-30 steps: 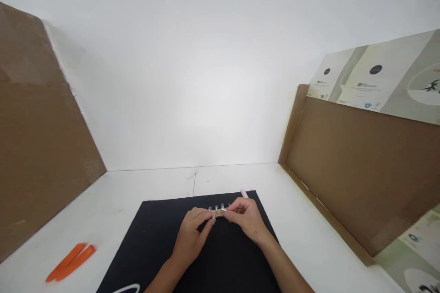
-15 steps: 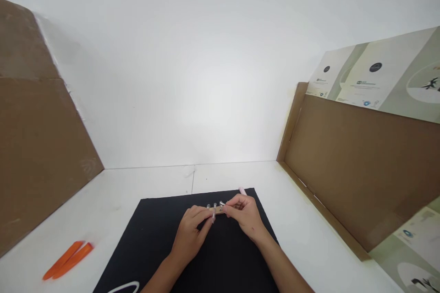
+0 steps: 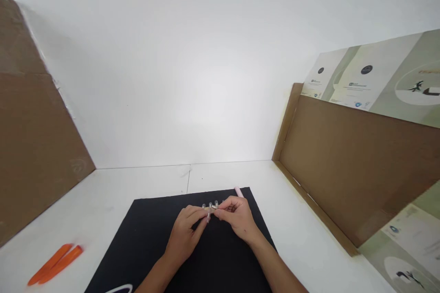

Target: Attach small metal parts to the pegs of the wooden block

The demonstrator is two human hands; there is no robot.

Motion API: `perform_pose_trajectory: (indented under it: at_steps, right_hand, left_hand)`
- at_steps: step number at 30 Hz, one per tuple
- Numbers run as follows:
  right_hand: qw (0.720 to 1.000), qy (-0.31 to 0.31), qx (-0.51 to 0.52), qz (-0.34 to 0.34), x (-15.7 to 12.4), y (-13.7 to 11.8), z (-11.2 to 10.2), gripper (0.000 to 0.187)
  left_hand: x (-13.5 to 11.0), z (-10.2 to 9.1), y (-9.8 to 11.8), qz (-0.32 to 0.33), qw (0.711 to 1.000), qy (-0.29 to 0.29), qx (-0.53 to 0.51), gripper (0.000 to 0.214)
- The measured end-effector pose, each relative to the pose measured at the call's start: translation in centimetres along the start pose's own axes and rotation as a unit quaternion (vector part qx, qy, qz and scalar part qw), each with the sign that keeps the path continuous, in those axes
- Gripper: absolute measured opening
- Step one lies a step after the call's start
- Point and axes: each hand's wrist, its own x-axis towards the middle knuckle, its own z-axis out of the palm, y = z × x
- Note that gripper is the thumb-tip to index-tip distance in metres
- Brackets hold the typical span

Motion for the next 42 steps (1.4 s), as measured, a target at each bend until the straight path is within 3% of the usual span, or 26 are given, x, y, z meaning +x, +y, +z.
perform_pose_trajectory:
  at_steps: [3, 9, 11, 18, 22, 31, 42]
  right_hand:
    - [1.000, 0.017, -0.016, 0.003, 0.2, -0.2, -0.4, 0.027]
    - [0.993, -0.108, 0.010, 0.046, -0.7, -0.3, 0.1, 0.029]
    - [0.992, -0.119, 0.014, 0.048, -0.9, -0.4, 0.5, 0.030]
    - [0.999, -0.009, 0.033, 0.026, -0.1, -0.6, 0.5, 0.028]
    - [0.999, 0.006, 0.033, 0.025, 0.1, -0.5, 0.2, 0.029]
    - [0.988, -0.134, 0.034, 0.076, -0.8, -0.9, 0.1, 0.030]
    - [0.999, 0.027, 0.033, 0.001, 0.4, -0.6, -0.1, 0.025]
  left_hand:
    - [0.0, 0.0, 0.1, 0.000, 1.000, -0.001, 0.005, 0.020]
    - [-0.1, 0.0, -0.3, 0.003, 1.000, 0.010, -0.001, 0.015]
    - [-0.1, 0.0, -0.5, 0.012, 1.000, 0.019, -0.005, 0.014]
    - [0.1, 0.0, -0.4, 0.018, 1.000, 0.011, 0.004, 0.016]
    - [0.0, 0.1, -0.6, 0.019, 1.000, 0.011, 0.005, 0.020]
    - [-0.1, 0.0, -0.9, 0.018, 1.000, 0.021, 0.003, 0.014]
    - [-0.2, 0.2, -0.9, 0.025, 1.000, 0.006, 0.013, 0.019]
